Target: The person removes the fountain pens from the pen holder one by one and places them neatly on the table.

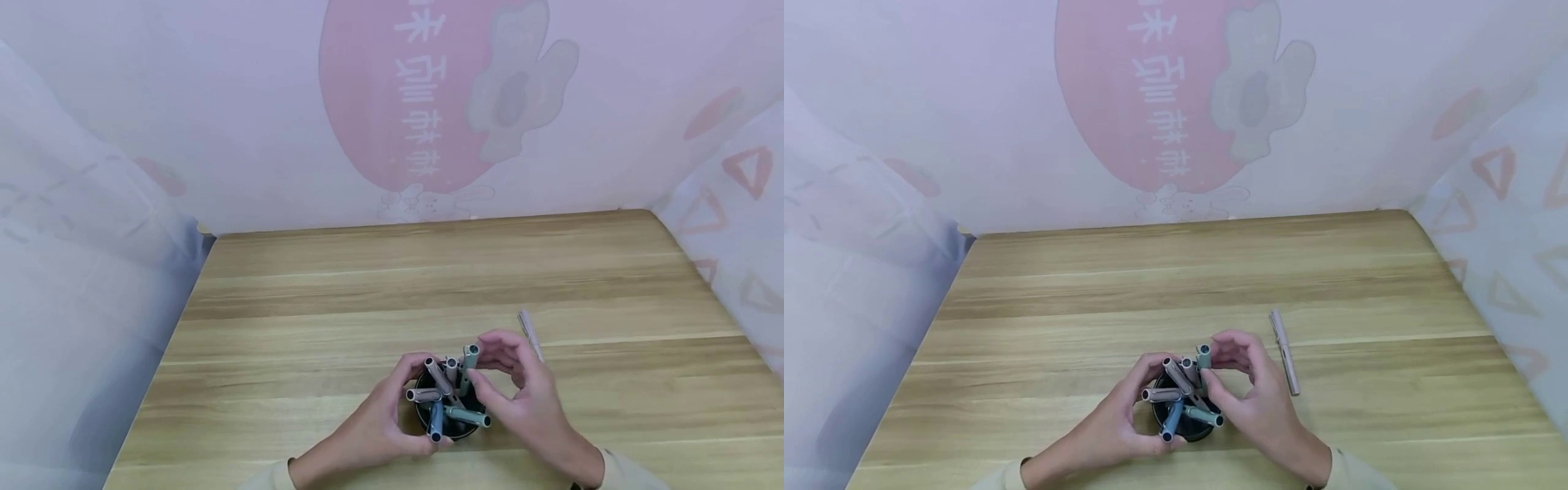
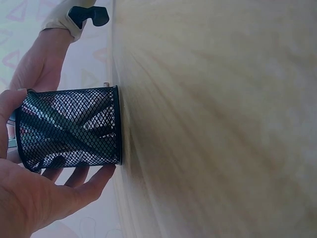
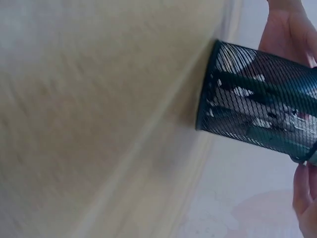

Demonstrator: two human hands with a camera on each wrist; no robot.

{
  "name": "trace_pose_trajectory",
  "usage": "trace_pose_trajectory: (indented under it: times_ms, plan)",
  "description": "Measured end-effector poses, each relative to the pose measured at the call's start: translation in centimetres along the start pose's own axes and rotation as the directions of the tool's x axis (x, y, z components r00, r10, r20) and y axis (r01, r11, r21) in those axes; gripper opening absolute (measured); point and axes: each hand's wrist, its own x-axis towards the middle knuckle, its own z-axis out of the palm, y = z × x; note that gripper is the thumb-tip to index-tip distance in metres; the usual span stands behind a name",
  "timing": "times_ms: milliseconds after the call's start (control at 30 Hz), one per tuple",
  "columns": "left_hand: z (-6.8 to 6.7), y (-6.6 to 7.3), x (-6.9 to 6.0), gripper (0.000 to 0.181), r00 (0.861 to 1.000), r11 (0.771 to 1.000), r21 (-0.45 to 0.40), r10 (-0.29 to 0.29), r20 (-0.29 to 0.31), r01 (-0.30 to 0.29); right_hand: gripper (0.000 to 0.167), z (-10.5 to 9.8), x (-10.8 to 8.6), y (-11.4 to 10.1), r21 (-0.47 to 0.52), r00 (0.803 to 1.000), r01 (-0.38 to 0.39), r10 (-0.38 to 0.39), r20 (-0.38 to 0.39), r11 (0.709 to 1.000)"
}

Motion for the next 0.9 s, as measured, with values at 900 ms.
trace_pose_trajectory:
  times_ms: [900]
  plan:
    - [-0.1,-0.2,0.0,0.09,1.0,1.0,0.003,0.008,0.017,-0.008,0.058,-3.4,3.2,-1.5,0.178,0.991,0.125,-0.113,-0.076,0.976]
